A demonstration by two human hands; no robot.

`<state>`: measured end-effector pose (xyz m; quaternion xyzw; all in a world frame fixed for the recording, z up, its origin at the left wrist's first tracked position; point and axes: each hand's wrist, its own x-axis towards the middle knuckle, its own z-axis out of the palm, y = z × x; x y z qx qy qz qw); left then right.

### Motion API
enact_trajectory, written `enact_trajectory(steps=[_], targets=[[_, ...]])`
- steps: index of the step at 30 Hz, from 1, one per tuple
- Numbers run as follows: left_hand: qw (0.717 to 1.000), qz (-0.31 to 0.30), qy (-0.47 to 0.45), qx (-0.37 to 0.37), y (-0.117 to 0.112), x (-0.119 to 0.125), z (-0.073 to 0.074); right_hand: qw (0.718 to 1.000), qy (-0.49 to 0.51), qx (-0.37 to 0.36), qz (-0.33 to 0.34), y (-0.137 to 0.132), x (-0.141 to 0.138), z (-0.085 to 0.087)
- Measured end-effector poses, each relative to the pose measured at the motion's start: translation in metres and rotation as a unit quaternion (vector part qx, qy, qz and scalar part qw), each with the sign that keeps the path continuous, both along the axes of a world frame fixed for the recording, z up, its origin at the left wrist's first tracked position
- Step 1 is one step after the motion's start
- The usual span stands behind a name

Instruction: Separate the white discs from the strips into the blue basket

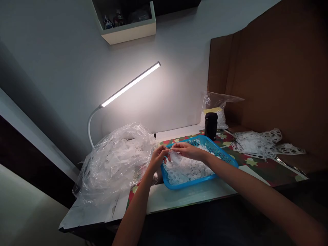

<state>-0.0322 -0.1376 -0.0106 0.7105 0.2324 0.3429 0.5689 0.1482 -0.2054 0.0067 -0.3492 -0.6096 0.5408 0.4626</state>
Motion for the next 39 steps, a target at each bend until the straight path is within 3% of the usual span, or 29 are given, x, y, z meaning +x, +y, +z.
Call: enact_trajectory(steps=[11, 18, 39], targets=[[0.995, 0.045, -0.048, -0.070, 0.0035, 0.0040, -0.0017, 0.999, 0.043, -0.007, -0.011, 0.0049, 0.0015, -0.0037], [0.993, 0.043, -0.053, -0.100, 0.0013, 0.0038, 0.0020, 0.999, 0.046, -0.018, -0.014, 0.0050, 0.0013, -0.0035], [0.991, 0.092, -0.025, -0.089, -0.0043, 0.0065, 0.0016, 0.998, 0.048, -0.029, 0.021, -0.0024, -0.0007, 0.0031]])
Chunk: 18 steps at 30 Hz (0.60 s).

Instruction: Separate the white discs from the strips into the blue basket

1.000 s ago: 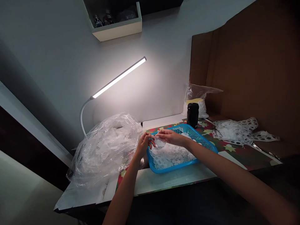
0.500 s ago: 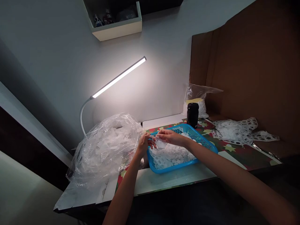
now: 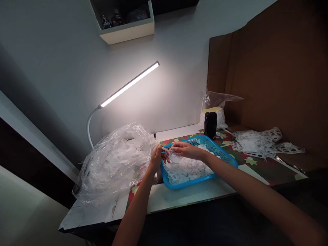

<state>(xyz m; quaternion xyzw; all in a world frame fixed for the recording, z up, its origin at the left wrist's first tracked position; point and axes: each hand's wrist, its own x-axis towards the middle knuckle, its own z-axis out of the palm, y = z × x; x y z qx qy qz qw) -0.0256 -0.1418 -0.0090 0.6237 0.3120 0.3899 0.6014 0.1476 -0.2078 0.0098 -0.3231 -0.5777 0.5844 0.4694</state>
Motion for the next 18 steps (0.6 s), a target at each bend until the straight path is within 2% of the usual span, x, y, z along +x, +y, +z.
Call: enact_trajectory(steps=[12, 18], targets=[[1.000, 0.008, 0.003, 0.008, 0.0000, -0.0002, -0.0022, 0.999, -0.031, 0.008, 0.016, -0.0011, 0.0022, 0.0014], [0.999, -0.011, -0.002, 0.038, -0.0021, 0.0015, -0.0025, 0.998, -0.053, 0.027, -0.016, -0.0022, 0.0001, 0.0038]])
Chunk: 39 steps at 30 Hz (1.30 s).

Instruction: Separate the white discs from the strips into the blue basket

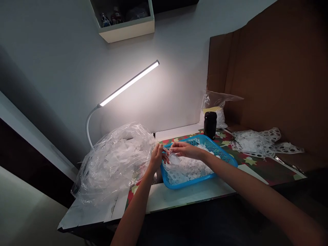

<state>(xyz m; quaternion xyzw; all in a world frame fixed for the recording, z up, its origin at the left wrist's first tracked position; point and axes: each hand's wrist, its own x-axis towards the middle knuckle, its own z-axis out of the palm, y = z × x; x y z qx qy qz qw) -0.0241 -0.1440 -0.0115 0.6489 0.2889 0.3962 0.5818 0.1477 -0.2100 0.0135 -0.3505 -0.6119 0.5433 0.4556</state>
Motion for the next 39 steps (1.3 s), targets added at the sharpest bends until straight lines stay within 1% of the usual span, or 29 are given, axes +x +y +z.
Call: enact_trajectory(steps=[5, 9, 13, 17, 22, 29, 35, 37, 39], targets=[[0.999, -0.029, 0.009, 0.038, -0.004, 0.001, 0.001, 0.998, -0.022, 0.032, -0.058, 0.003, -0.004, -0.001], [0.996, -0.049, 0.026, 0.064, -0.006, -0.001, 0.003, 0.995, -0.050, 0.063, -0.064, 0.005, -0.005, -0.002], [0.995, -0.046, 0.033, 0.087, -0.008, -0.002, 0.005, 0.992, -0.063, 0.083, -0.065, 0.009, -0.003, -0.005], [0.993, -0.035, 0.028, 0.105, -0.007, -0.003, 0.007, 0.989, -0.038, 0.100, -0.107, 0.013, -0.001, -0.008], [0.992, -0.031, 0.041, 0.119, -0.007, -0.002, 0.005, 0.981, -0.007, 0.104, -0.166, 0.013, 0.003, -0.005], [0.991, -0.006, 0.048, 0.122, -0.006, 0.000, 0.000, 0.963, 0.038, 0.104, -0.246, 0.016, 0.002, -0.004], [0.992, -0.003, 0.050, 0.118, -0.005, -0.002, -0.002, 0.929, 0.074, 0.113, -0.345, 0.021, 0.022, -0.004], [0.992, -0.004, 0.043, 0.117, -0.004, -0.001, -0.002, 0.929, 0.064, 0.106, -0.349, 0.021, 0.026, -0.004], [0.993, -0.007, 0.031, 0.117, -0.005, 0.000, -0.002, 0.940, 0.038, 0.090, -0.327, 0.021, 0.025, -0.006]])
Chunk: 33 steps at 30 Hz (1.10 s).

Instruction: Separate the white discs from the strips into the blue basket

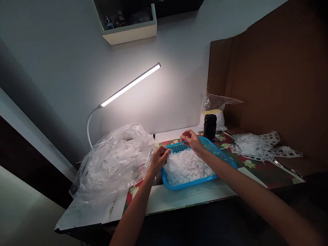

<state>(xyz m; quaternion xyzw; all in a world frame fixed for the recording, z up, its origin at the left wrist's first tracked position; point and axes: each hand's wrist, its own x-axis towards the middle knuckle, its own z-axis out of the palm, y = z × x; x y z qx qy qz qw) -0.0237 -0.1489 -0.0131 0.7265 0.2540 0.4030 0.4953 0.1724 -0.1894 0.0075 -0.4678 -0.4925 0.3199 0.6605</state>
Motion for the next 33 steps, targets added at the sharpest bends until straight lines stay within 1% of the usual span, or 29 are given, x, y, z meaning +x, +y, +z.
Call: enact_trajectory(steps=[3, 6, 11, 13, 15, 18, 23, 29, 33], targets=[[1.000, -0.008, -0.021, -0.003, -0.001, 0.002, 0.001, 0.996, -0.045, -0.040, 0.059, 0.000, -0.009, -0.002], [0.999, -0.011, -0.040, -0.007, -0.003, 0.002, 0.002, 0.989, -0.077, -0.061, 0.112, -0.003, -0.018, 0.000], [0.997, -0.006, -0.070, -0.015, -0.001, 0.001, 0.004, 0.970, -0.102, -0.096, 0.200, -0.013, -0.021, 0.006], [0.997, -0.006, -0.079, -0.021, 0.000, 0.001, 0.004, 0.964, -0.102, -0.106, 0.220, -0.015, -0.021, 0.005], [0.996, -0.009, -0.083, -0.027, 0.002, 0.000, 0.003, 0.965, -0.092, -0.103, 0.222, -0.014, -0.020, 0.003], [0.996, -0.019, -0.080, -0.036, 0.002, -0.001, 0.003, 0.973, -0.066, -0.084, 0.207, -0.011, -0.020, 0.000], [0.997, -0.037, -0.061, -0.041, 0.000, -0.003, 0.005, 0.979, -0.031, -0.051, 0.195, -0.008, -0.019, -0.003], [0.998, -0.042, -0.020, -0.029, 0.003, -0.005, 0.005, 0.977, 0.019, -0.008, 0.211, -0.009, -0.020, -0.002], [0.999, -0.033, -0.013, -0.023, 0.005, -0.006, 0.003, 0.969, 0.061, 0.008, 0.240, -0.012, -0.022, 0.001]])
